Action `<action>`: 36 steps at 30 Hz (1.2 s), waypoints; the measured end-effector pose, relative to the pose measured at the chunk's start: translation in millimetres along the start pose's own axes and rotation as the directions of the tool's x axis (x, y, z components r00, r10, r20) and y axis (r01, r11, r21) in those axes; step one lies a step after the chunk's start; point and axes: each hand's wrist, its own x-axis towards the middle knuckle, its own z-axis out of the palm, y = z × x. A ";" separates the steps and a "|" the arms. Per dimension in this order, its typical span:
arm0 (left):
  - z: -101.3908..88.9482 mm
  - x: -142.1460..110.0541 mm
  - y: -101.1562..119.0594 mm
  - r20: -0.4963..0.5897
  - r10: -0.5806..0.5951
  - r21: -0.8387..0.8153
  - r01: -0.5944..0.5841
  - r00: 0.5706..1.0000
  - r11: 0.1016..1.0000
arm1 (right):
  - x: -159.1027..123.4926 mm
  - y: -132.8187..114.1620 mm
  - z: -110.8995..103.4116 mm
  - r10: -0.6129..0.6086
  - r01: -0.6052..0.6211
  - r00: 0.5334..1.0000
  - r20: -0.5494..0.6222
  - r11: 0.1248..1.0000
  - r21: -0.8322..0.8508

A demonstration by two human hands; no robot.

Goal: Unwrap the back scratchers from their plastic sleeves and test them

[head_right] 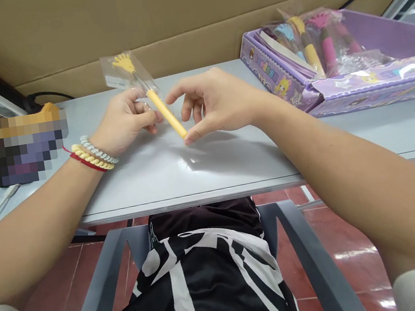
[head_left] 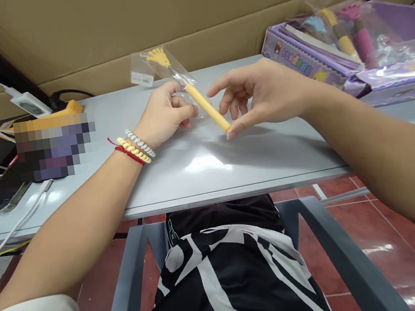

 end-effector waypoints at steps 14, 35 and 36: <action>8.8 -4.0 2.6 0.113 -0.117 -0.087 0.127 0.987 0.988 | 1.1 0.7 0.1 -0.062 0.054 0.998 -0.017 0.959 -0.278; 6.6 -1.6 -0.4 0.090 -0.114 -0.080 0.121 0.989 0.989 | 3.7 6.0 3.9 -0.092 0.111 0.993 0.070 0.922 -0.370; 6.5 -1.6 -0.2 0.080 -0.117 -0.093 0.125 0.990 0.988 | 3.6 5.6 5.0 -0.098 0.120 0.992 0.077 0.924 -0.364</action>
